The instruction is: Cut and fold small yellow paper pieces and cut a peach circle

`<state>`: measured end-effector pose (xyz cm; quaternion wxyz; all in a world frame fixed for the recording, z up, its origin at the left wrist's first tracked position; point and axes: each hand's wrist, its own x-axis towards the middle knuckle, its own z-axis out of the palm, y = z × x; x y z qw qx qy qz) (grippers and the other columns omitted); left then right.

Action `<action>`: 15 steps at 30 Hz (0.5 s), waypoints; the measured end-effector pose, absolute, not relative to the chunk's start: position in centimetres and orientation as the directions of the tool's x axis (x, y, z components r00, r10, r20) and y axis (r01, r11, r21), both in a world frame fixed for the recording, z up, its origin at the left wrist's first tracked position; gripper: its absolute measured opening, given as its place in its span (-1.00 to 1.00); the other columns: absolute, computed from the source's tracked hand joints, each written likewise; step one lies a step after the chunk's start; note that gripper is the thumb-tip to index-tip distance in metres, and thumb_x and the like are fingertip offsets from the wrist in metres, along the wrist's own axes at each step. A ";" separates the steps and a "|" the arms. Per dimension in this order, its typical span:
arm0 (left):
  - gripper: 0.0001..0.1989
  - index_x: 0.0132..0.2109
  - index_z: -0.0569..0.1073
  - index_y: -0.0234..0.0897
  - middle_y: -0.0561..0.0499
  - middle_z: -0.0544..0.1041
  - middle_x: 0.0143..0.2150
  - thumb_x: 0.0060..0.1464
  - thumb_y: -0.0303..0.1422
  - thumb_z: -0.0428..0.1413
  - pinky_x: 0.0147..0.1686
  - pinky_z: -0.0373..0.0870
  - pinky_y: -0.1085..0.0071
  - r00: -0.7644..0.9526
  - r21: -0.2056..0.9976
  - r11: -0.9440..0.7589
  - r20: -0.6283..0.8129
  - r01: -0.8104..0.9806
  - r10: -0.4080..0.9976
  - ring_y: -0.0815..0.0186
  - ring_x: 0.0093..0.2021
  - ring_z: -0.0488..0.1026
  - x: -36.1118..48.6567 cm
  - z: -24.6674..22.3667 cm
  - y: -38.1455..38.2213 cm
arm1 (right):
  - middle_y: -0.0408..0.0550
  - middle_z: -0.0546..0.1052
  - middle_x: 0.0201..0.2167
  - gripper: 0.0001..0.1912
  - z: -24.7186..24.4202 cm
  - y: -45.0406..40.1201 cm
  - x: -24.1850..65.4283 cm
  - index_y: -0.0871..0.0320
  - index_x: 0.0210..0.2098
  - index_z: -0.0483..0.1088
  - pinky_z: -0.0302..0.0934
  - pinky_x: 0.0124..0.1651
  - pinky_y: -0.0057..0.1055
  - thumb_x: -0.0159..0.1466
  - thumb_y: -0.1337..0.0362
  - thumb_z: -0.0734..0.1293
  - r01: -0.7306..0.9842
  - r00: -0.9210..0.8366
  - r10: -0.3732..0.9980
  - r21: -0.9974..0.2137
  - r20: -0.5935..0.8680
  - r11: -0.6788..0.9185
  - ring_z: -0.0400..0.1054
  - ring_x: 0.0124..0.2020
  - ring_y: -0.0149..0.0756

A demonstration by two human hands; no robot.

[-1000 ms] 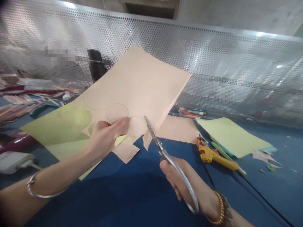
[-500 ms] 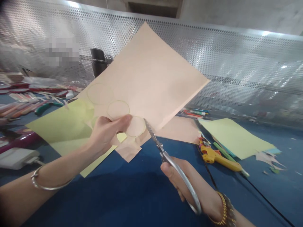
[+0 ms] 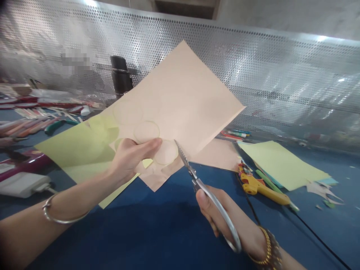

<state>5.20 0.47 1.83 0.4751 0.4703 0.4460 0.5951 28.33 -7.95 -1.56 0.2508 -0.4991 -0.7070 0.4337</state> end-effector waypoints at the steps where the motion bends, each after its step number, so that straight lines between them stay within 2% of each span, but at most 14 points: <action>1: -0.76 -0.45 0.59 -0.35 -0.08 0.59 -0.42 -0.25 -0.24 0.33 -0.41 0.43 0.47 -0.102 0.980 -0.142 0.128 -0.141 0.987 0.28 -0.37 0.51 5.2 1.7 0.4 | -0.23 0.20 -0.69 -0.48 -1.4 -8.0 28.3 0.11 -0.52 0.14 0.04 -0.58 -0.48 0.36 -0.11 -0.03 0.492 -0.382 0.922 -0.859 -0.067 0.141 0.10 -0.68 -0.47; 7: -0.75 -0.45 0.59 -0.34 -0.09 0.60 -0.41 -0.23 -0.22 0.33 -0.46 0.42 0.49 -0.111 0.988 -0.121 0.110 -0.095 0.988 0.29 -0.38 0.52 5.4 1.6 0.1 | -0.21 0.22 -0.66 -0.48 -0.9 -8.0 28.2 0.12 -0.48 0.19 0.07 -0.56 -0.46 0.34 -0.13 -0.03 0.492 -0.390 0.919 -0.858 -0.067 0.146 0.11 -0.66 -0.46; 15: -0.73 -0.43 0.61 -0.33 -0.09 0.62 -0.37 -0.24 -0.19 0.33 -0.42 0.45 0.50 -0.079 0.988 -0.137 0.131 -0.075 0.988 0.26 -0.33 0.54 5.5 1.5 0.0 | -0.20 0.23 -0.66 -0.48 -0.7 -7.9 28.4 0.13 -0.49 0.21 0.10 -0.54 -0.46 0.36 -0.09 -0.03 0.504 -0.402 0.915 -0.844 -0.040 0.184 0.14 -0.64 -0.44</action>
